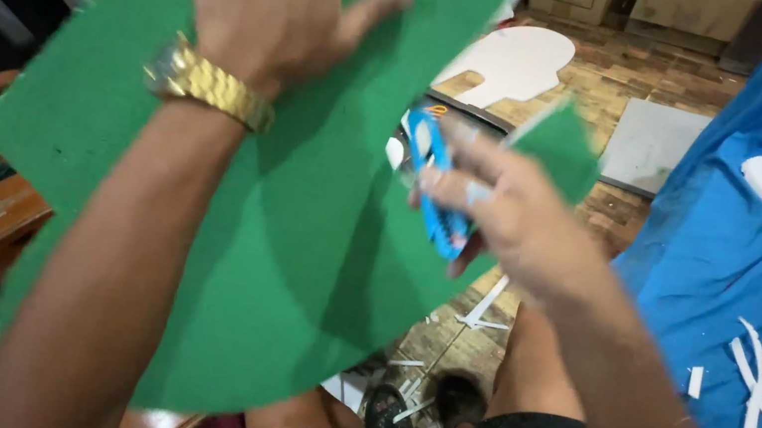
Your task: A person is sitting on the floor, using a blue utility knife to carefully cut a green foam board into a specific shape, likely for a craft or decoration project.
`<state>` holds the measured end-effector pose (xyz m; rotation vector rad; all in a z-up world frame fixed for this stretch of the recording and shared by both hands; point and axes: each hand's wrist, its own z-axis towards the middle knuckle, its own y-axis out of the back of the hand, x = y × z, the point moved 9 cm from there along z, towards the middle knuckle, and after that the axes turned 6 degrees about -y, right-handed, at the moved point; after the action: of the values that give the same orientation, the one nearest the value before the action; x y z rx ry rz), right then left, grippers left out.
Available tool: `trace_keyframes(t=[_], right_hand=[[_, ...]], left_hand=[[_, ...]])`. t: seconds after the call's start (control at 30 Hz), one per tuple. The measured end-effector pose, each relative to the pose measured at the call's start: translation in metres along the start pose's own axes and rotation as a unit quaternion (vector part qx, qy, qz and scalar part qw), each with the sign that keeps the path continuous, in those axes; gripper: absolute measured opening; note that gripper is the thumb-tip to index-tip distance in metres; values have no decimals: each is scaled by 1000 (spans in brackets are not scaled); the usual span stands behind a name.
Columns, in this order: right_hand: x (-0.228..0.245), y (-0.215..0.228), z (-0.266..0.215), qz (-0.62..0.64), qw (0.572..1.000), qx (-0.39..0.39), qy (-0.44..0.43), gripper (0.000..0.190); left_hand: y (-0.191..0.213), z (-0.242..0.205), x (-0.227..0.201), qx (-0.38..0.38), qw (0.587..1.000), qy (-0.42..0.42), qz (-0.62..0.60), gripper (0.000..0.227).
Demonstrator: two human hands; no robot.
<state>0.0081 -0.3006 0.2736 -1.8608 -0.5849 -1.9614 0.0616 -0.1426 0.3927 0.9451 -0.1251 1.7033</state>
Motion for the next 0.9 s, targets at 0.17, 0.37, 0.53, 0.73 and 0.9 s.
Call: trace_keyframes(t=[0.17, 0.37, 0.53, 0.73, 0.9], right_hand=[[-95, -27, -9, 177, 976, -13, -123, 50], [-173, -55, -24, 264, 934, -1, -239, 73], [-203, -39, -20, 279, 930, -55, -233, 68], [-255, -16, -24, 268, 924, -114, -248, 69], [-249, -16, -36, 263, 919, -92, -279, 64]], left_hand=[[-71, -74, -67, 243, 956, -75, -148, 79], [-112, -148, -104, 331, 908, -31, -254, 72], [-122, -146, -127, 173, 952, -35, -250, 62], [-131, -148, -177, 124, 960, -10, -253, 56], [-121, -143, -169, 144, 948, 33, -282, 56]])
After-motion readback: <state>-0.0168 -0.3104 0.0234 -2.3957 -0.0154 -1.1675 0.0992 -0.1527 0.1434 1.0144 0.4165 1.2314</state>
